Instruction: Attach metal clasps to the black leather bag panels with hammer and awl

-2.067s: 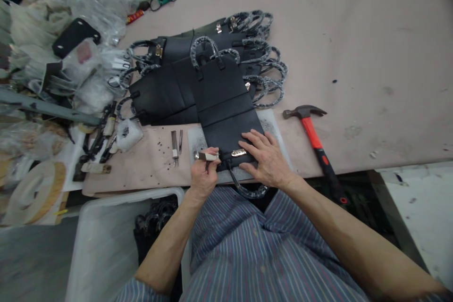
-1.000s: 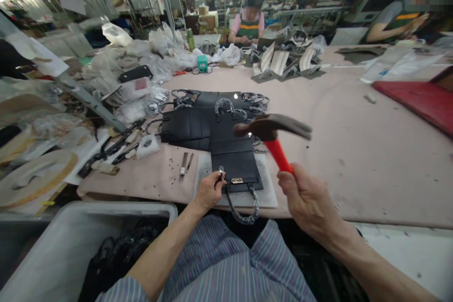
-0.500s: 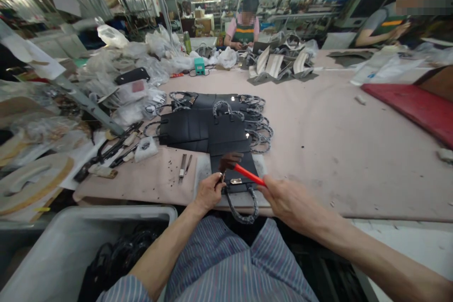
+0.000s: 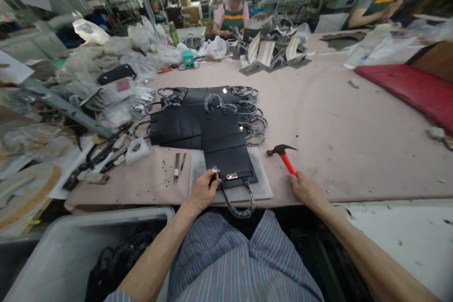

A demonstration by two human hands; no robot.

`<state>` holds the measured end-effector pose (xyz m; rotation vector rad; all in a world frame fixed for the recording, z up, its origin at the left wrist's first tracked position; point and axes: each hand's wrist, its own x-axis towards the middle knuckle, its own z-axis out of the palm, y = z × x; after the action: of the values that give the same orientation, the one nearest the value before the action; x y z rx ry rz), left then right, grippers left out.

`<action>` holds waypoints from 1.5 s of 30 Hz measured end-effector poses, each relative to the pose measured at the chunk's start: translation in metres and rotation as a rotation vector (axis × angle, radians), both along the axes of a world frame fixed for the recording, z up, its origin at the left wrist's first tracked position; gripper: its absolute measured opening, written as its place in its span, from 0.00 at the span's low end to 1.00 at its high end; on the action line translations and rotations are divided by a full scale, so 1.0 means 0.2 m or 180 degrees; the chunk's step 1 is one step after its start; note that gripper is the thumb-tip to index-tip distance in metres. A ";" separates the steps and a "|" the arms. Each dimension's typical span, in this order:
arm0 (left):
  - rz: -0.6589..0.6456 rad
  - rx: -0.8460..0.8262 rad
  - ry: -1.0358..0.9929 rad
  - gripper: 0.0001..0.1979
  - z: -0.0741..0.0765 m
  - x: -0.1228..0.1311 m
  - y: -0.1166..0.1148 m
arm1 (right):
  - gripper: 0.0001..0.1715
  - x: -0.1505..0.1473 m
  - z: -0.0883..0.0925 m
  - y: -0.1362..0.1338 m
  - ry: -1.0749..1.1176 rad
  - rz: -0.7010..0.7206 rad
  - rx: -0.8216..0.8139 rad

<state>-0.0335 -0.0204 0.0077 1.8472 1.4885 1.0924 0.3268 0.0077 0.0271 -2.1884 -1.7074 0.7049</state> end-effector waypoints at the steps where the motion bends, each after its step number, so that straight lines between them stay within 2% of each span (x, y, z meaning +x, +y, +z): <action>1: -0.0019 -0.0012 0.0009 0.12 0.01 0.00 0.00 | 0.17 -0.03 -0.01 0.00 -0.0127 0.0125 0.0242; 5: -0.0195 -0.0018 0.0061 0.11 0.04 -0.01 0.02 | 0.27 -0.30 0.01 0.02 -0.0360 0.1244 0.1411; 7: -0.0239 0.0044 0.0105 0.09 0.05 -0.01 0.03 | 0.26 -0.44 0.00 0.04 -0.0233 0.1745 0.1491; 9: -0.0220 0.0188 0.0184 0.07 0.05 -0.01 0.04 | 0.26 -0.55 -0.02 0.04 -0.0242 0.1951 0.1403; 12: -0.0452 0.0355 0.0405 0.06 0.05 0.00 0.04 | 0.27 -0.62 -0.08 0.03 -0.0365 0.1899 0.1291; 15: -0.0785 0.0212 0.0446 0.07 0.05 0.01 0.05 | 0.29 -0.62 -0.11 0.02 -0.0404 0.1871 0.1218; 17: -0.0465 -0.0059 0.0028 0.06 0.03 0.00 0.06 | 0.29 -0.61 -0.11 0.02 -0.0418 0.1868 0.1171; 21: 0.0843 -0.0600 -0.1844 0.15 -0.05 -0.07 0.08 | 0.29 -0.60 -0.10 0.02 -0.0396 0.1874 0.1146; 23: 0.1109 -0.0722 -0.2345 0.18 -0.06 -0.12 0.08 | 0.29 -0.61 -0.10 0.02 -0.0367 0.1860 0.1155; 27: 0.0820 -0.0619 -0.2127 0.15 0.00 -0.11 0.07 | 0.29 -0.67 -0.10 -0.01 -0.0321 0.1728 0.1188; 32: 0.0400 -0.0618 -0.2086 0.14 0.08 0.12 0.13 | 0.32 -0.76 -0.09 -0.04 0.0091 0.1525 0.1193; 35: 0.0240 -0.0696 -0.1919 0.14 0.08 0.22 0.17 | 0.34 -0.64 -0.06 -0.02 0.0432 0.1467 0.1183; 39: 0.0199 -0.0791 -0.1737 0.12 0.06 0.24 0.18 | 0.33 -0.46 -0.07 -0.01 0.0474 0.1969 0.1087; 45: 0.0010 -0.0663 -0.1771 0.10 0.05 0.23 0.16 | 0.30 -0.48 -0.12 -0.06 0.0191 0.1795 0.1194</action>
<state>0.0123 0.0123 0.0168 1.2601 1.2168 1.2667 0.2315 -0.0036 0.0039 -1.4316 -2.2317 0.5029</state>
